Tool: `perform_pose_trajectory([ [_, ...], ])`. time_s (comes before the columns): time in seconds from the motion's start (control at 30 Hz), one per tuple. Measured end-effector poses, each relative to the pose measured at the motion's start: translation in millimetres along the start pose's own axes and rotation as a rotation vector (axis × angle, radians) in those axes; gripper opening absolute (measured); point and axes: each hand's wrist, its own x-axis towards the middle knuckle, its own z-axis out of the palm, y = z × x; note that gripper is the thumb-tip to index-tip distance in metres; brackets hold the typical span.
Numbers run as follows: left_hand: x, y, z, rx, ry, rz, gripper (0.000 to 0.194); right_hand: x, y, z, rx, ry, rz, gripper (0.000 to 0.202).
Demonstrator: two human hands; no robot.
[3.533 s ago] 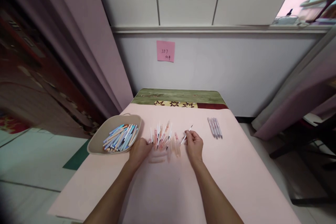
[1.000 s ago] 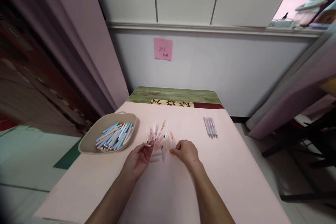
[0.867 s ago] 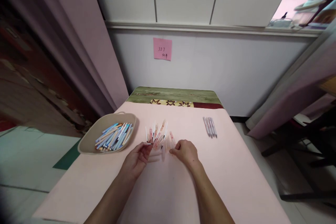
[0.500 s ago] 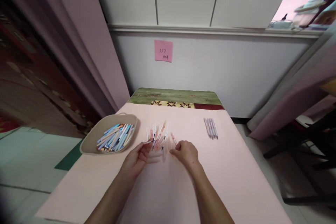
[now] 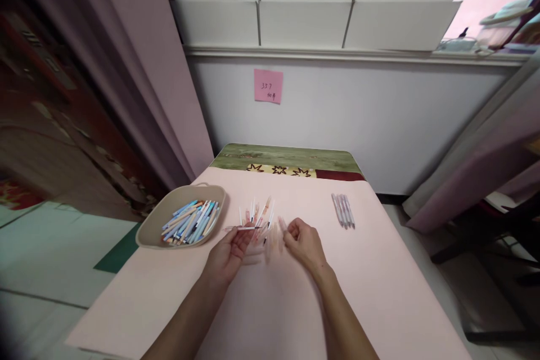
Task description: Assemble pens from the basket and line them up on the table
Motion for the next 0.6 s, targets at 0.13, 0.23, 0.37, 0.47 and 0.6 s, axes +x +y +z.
perform_pose_trajectory([
  [0.13,0.0,-3.7,6.1,0.033,-0.031,0.087,0.021,-3.3,-6.3,1.9,0.254,-0.011,-0.182,0.014],
  [0.23,1.3,-5.1,5.9,0.052,-0.061,0.138,0.019,-5.6,-9.6,1.5,0.268,0.038,-0.236,0.014],
  [0.37,1.4,-5.4,5.3,0.059,-0.066,0.189,0.015,-6.4,-10.4,1.2,0.249,0.087,-0.232,0.014],
  [0.47,-0.5,-6.2,6.4,0.072,-0.065,0.217,0.012,-6.2,-9.8,2.3,0.245,0.109,-0.221,0.014],
  [0.6,-3.3,-8.0,8.0,0.083,-0.093,0.230,0.011,-6.0,-9.4,3.8,0.248,0.084,-0.242,0.014],
])
